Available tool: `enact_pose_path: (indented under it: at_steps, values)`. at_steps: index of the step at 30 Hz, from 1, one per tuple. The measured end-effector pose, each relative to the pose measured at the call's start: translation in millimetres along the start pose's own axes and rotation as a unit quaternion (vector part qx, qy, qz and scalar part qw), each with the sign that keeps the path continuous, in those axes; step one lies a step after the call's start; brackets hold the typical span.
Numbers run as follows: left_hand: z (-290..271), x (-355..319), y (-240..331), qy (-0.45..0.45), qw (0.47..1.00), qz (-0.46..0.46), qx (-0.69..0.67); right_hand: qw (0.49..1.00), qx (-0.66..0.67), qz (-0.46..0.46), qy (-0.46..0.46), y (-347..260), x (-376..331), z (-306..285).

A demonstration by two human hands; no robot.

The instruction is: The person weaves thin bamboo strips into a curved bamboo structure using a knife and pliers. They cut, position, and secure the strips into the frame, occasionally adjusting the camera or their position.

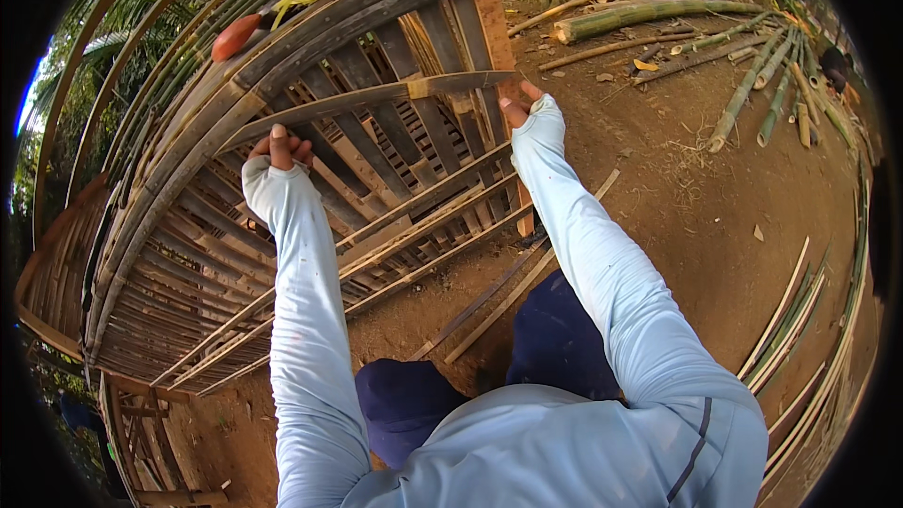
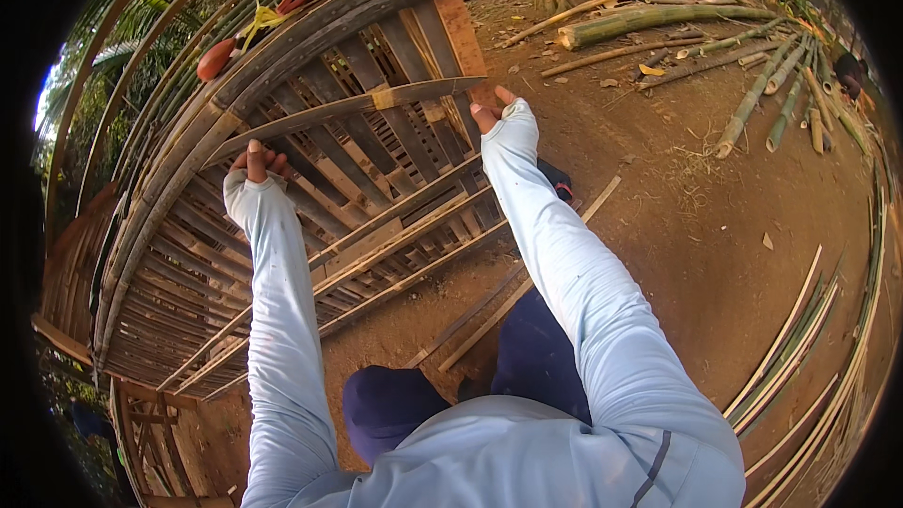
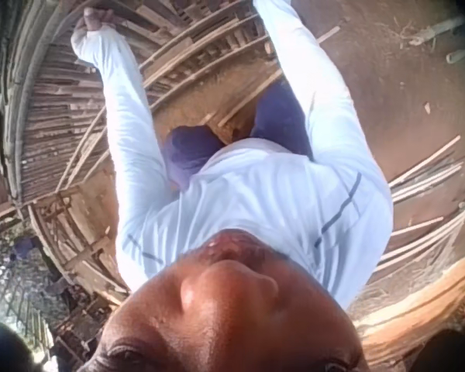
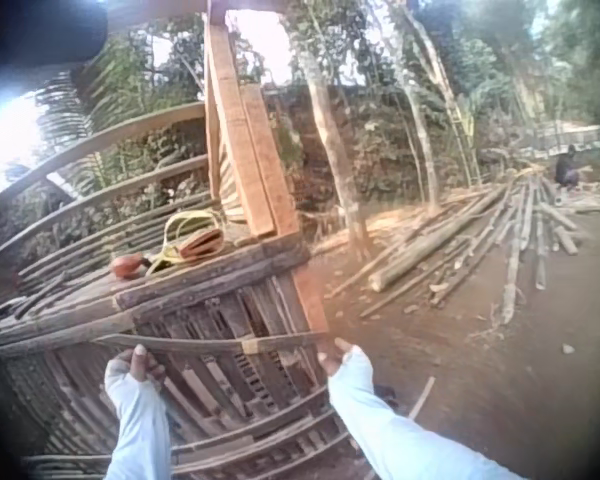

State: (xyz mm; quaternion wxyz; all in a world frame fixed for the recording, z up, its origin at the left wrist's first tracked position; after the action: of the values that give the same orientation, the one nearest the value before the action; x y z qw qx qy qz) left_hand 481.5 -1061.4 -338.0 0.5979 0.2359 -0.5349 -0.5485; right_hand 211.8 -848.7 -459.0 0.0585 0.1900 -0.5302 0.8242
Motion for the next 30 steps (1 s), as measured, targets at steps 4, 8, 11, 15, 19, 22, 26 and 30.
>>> enact_pose_path:
  at_steps: [4,8,11,15,19,22,26,30]
  values:
    - [6,3,-4,-0.013,1.0,0.025,-0.007,1.0,0.025,-0.009,0.01,21,14,-7]
    - [-1,7,-6,-0.004,1.0,0.02,0.003,1.0,0.005,0.001,-0.004,21,16,3]
    - [0,12,-9,-0.011,1.0,0.022,-0.006,0.999,-0.049,-0.002,0.014,14,18,-1]
    - [1,7,-3,-0.006,0.999,0.032,0.017,1.0,0.016,0.002,0.017,7,17,7]
    - [4,4,-2,-0.011,0.999,0.032,0.022,0.996,-0.026,-0.009,0.08,-8,13,18]
    - [6,-2,0,-0.006,0.999,0.032,0.025,0.993,0.055,-0.009,0.102,-18,10,25]
    - [3,10,1,0.012,0.999,0.036,0.035,0.987,0.097,-0.006,0.13,-4,14,33]
    - [6,3,0,0.033,0.998,0.031,0.044,0.975,0.163,-0.01,0.15,-8,5,34]
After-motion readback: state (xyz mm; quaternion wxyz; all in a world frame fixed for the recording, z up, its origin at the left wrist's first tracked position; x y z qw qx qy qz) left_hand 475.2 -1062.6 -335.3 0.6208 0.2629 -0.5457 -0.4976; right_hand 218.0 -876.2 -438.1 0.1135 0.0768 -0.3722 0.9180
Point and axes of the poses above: each hand's wrist, its own x-axis towards the middle knuckle, its own z-axis out of the palm, y = z × x, the point moved 4 cm from there along x, towards the middle knuckle, and after that the axes turned 5 degrees about -z, right-handed, at the moved point
